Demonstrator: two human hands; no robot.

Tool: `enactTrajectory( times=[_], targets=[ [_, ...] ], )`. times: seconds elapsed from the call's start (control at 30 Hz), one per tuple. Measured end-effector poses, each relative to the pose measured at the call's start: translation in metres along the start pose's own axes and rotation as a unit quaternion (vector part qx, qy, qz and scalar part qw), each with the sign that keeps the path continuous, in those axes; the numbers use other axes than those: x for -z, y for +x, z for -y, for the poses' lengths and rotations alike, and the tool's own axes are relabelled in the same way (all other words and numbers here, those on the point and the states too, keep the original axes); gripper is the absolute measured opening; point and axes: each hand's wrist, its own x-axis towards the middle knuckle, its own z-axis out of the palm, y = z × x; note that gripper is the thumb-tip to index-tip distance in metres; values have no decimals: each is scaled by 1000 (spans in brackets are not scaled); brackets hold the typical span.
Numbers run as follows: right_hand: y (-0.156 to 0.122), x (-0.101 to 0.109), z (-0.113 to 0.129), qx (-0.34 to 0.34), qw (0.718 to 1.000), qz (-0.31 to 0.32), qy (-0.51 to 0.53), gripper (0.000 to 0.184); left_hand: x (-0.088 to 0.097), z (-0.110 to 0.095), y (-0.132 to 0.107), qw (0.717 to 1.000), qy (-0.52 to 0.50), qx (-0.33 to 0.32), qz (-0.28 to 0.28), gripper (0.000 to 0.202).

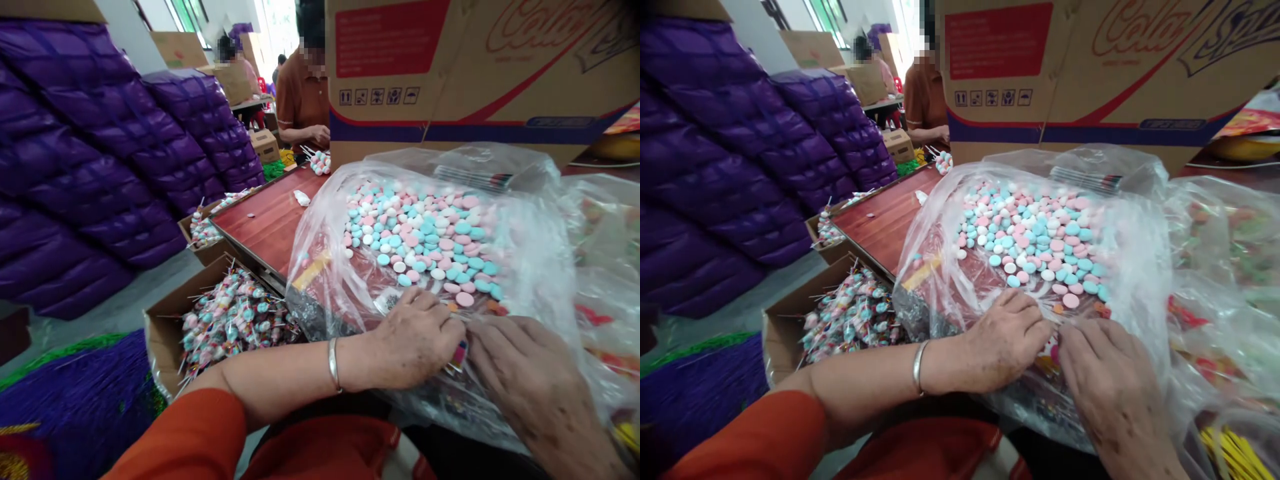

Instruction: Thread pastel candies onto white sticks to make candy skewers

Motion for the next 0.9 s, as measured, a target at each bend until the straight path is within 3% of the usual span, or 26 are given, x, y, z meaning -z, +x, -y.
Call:
enactTrajectory(
  times=[0.07,0.2,0.3,0.43,0.53,0.6,0.67,0.77,0.9],
  targets=[
    [14,-6,2,-4,1000,12,-7,16,-3,4,10,998,-45,-14,36,14],
    [42,-12,5,-135,983,60,113,20,6,14,24,976,-188,75,78,14],
    [49,-6,7,-196,967,61,151,20,11,20,31,950,-281,90,106,10],
    [47,-3,8,-194,968,30,155,25,5,29,37,930,-334,104,110,22],
    [47,-5,5,-177,973,8,149,30,3,34,41,893,-405,107,166,34],
    [48,-5,3,-181,972,14,150,34,3,35,43,871,-438,105,199,33],
    [49,-3,2,-194,967,31,164,36,3,35,45,867,-445,112,197,23],
    [49,2,0,-223,946,50,230,32,0,34,45,869,-443,134,174,16],
    [44,10,-3,-264,903,72,330,17,-2,34,45,859,-458,161,166,23]
  ],
)
